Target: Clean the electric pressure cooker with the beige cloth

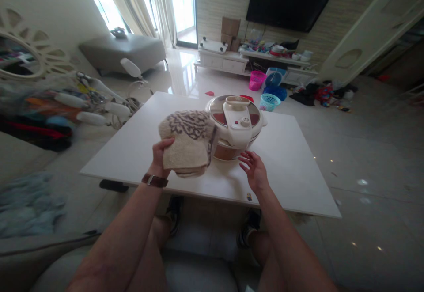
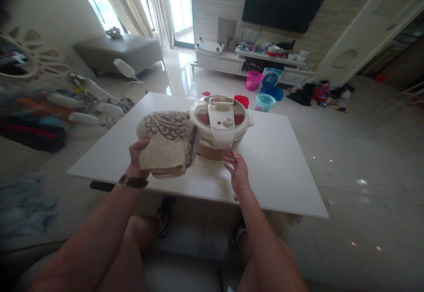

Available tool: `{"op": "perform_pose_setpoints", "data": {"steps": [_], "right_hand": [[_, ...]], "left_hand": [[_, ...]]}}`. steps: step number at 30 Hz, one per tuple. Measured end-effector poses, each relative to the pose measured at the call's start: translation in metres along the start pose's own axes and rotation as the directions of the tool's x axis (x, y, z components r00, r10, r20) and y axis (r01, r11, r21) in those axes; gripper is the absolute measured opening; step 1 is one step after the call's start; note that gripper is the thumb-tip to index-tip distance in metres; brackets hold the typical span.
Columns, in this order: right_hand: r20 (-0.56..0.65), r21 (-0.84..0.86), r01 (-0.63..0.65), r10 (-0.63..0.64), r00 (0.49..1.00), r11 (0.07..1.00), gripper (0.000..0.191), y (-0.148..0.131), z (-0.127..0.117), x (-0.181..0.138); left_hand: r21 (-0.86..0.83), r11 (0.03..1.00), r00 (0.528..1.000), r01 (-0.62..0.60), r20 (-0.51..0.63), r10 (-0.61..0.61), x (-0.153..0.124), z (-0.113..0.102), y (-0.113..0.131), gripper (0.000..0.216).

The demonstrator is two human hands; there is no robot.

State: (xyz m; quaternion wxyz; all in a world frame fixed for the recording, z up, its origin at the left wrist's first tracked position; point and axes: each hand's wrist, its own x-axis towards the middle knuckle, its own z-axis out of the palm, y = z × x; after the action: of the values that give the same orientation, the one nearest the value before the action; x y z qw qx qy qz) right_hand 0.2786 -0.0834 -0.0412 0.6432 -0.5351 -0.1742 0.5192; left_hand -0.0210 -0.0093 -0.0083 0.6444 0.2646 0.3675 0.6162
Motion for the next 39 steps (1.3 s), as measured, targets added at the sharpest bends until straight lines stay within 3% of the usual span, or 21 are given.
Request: {"op": "perform_pose_setpoints", "data": {"steps": [2, 3, 5, 7, 9, 11, 13, 15, 16, 17, 19, 21, 26, 30, 33, 37, 39], "right_hand": [[0.018, 0.010, 0.001, -0.001, 1.000, 1.000, 0.035, -0.001, 0.010, 0.011], [0.017, 0.026, -0.012, 0.012, 1.000, 1.000, 0.033, -0.002, 0.014, 0.015], [0.004, 0.086, -0.045, 0.045, 0.999, 0.995, 0.031, -0.002, 0.023, 0.021], [-0.009, 0.154, -0.060, 0.062, 0.998, 0.986, 0.033, -0.002, 0.029, 0.023], [-0.007, 0.194, -0.056, 0.059, 0.998, 0.979, 0.033, -0.001, 0.031, 0.022], [0.008, 0.213, -0.057, 0.057, 0.998, 0.975, 0.033, 0.001, 0.031, 0.020], [0.022, 0.229, -0.059, 0.055, 0.998, 0.972, 0.035, 0.005, 0.031, 0.018], [0.036, 0.240, -0.051, 0.043, 0.998, 0.970, 0.039, 0.009, 0.031, 0.017], [0.043, 0.243, -0.042, 0.032, 0.999, 0.969, 0.041, 0.011, 0.031, 0.017], [0.050, 0.246, -0.029, 0.018, 0.999, 0.969, 0.042, 0.013, 0.032, 0.018], [0.058, 0.251, -0.004, -0.011, 0.998, 0.968, 0.044, 0.016, 0.033, 0.018], [0.054, 0.255, 0.007, -0.021, 0.998, 0.967, 0.045, 0.017, 0.035, 0.019], [0.027, 0.252, -0.012, 0.005, 1.000, 0.968, 0.043, 0.016, 0.036, 0.019], [0.018, 0.243, -0.022, 0.018, 1.000, 0.970, 0.038, 0.015, 0.036, 0.019], [0.032, 0.248, -0.023, 0.015, 0.999, 0.968, 0.036, 0.015, 0.038, 0.018], [0.049, 0.256, 0.029, -0.043, 0.998, 0.966, 0.036, 0.017, 0.041, 0.017], [0.049, 0.251, 0.033, -0.047, 0.998, 0.967, 0.038, 0.017, 0.041, 0.017]], "left_hand": [[0.007, 0.978, 0.972, -0.209, -0.108, 0.209, 0.011, -0.001, 0.010, 0.041], [0.044, 0.948, 0.933, -0.314, -0.169, 0.317, 0.017, -0.001, 0.011, 0.039], [0.160, 0.869, 0.819, -0.468, -0.291, 0.495, 0.027, 0.000, 0.007, 0.037], [0.303, 0.786, 0.684, -0.539, -0.389, 0.618, 0.033, 0.002, -0.002, 0.041], [0.461, 0.695, 0.588, -0.552, -0.376, 0.716, 0.034, 0.006, -0.013, 0.048], [0.597, 0.572, 0.587, -0.563, -0.198, 0.785, 0.030, 0.013, -0.026, 0.055], [0.666, 0.409, 0.617, -0.623, 0.098, 0.781, 0.021, 0.024, -0.042, 0.059], [0.668, 0.241, 0.618, -0.704, 0.409, 0.671, 0.010, 0.039, -0.059, 0.060], [0.665, 0.158, 0.622, -0.730, 0.551, 0.556, 0.006, 0.047, -0.066, 0.060], [0.670, 0.099, 0.625, -0.736, 0.614, 0.482, 0.002, 0.055, -0.073, 0.063], [0.695, 0.029, 0.640, -0.719, 0.644, 0.419, -0.002, 0.069, -0.082, 0.072], [0.727, 0.011, 0.655, -0.687, 0.611, 0.444, 0.001, 0.078, -0.087, 0.077], [0.743, 0.043, 0.628, -0.667, 0.531, 0.568, 0.017, 0.084, -0.093, 0.065], [0.767, 0.030, 0.624, -0.641, 0.499, 0.601, 0.012, 0.089, -0.097, 0.055], [0.750, -0.069, 0.601, -0.658, 0.579, 0.551, -0.003, 0.096, -0.099, 0.053], [0.638, -0.182, 0.518, -0.748, 0.734, 0.439, -0.015, 0.102, -0.099, 0.053], [0.645, -0.183, 0.526, -0.742, 0.729, 0.437, -0.011, 0.102, -0.097, 0.054]]}}
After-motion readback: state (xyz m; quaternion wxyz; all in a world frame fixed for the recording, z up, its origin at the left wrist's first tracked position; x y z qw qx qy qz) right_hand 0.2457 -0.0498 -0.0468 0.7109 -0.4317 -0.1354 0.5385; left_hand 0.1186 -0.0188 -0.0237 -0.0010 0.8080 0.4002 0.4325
